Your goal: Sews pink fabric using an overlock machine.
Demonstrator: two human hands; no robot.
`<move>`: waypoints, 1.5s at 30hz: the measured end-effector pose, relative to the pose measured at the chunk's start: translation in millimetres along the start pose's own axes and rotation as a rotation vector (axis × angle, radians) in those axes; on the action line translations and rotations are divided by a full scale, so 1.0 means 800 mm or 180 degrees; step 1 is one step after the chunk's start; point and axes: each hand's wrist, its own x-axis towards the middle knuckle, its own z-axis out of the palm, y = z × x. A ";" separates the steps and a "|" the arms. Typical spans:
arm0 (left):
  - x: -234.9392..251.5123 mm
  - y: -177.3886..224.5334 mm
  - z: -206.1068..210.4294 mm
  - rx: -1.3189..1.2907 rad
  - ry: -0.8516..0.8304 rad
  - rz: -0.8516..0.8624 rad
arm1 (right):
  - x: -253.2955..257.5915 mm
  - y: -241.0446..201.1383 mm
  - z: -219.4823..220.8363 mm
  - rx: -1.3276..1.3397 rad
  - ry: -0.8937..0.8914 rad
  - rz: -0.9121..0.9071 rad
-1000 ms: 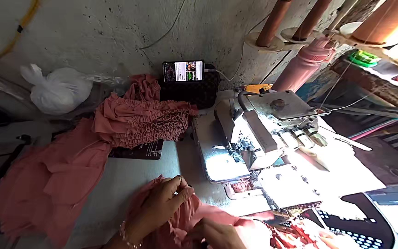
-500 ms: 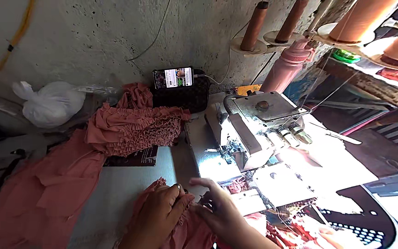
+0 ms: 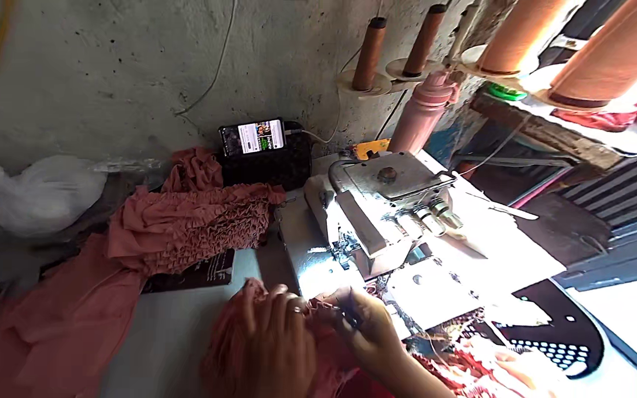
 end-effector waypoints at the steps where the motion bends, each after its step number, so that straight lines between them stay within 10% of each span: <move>1: 0.008 0.006 0.013 -0.0066 0.0191 0.0152 | 0.000 -0.005 -0.007 -0.0147 0.0061 -0.0084; 5: 0.043 -0.016 0.051 -0.0824 0.0608 0.0703 | -0.008 -0.012 -0.046 -0.0274 0.0586 0.0049; 13: 0.106 0.020 0.023 -0.2305 -0.1177 -0.0422 | -0.002 0.007 -0.065 0.0023 0.0890 0.0202; 20: 0.085 0.003 0.049 -0.2225 -0.0597 -0.0281 | 0.008 0.007 -0.080 0.0326 0.0231 0.0720; 30: 0.067 -0.004 0.050 -0.2563 -0.0726 -0.0584 | 0.006 0.026 -0.074 -0.0750 0.0874 -0.0100; 45: 0.063 0.010 0.077 -0.0583 -0.0388 -0.0653 | 0.021 0.050 -0.065 -0.1874 0.0845 0.0604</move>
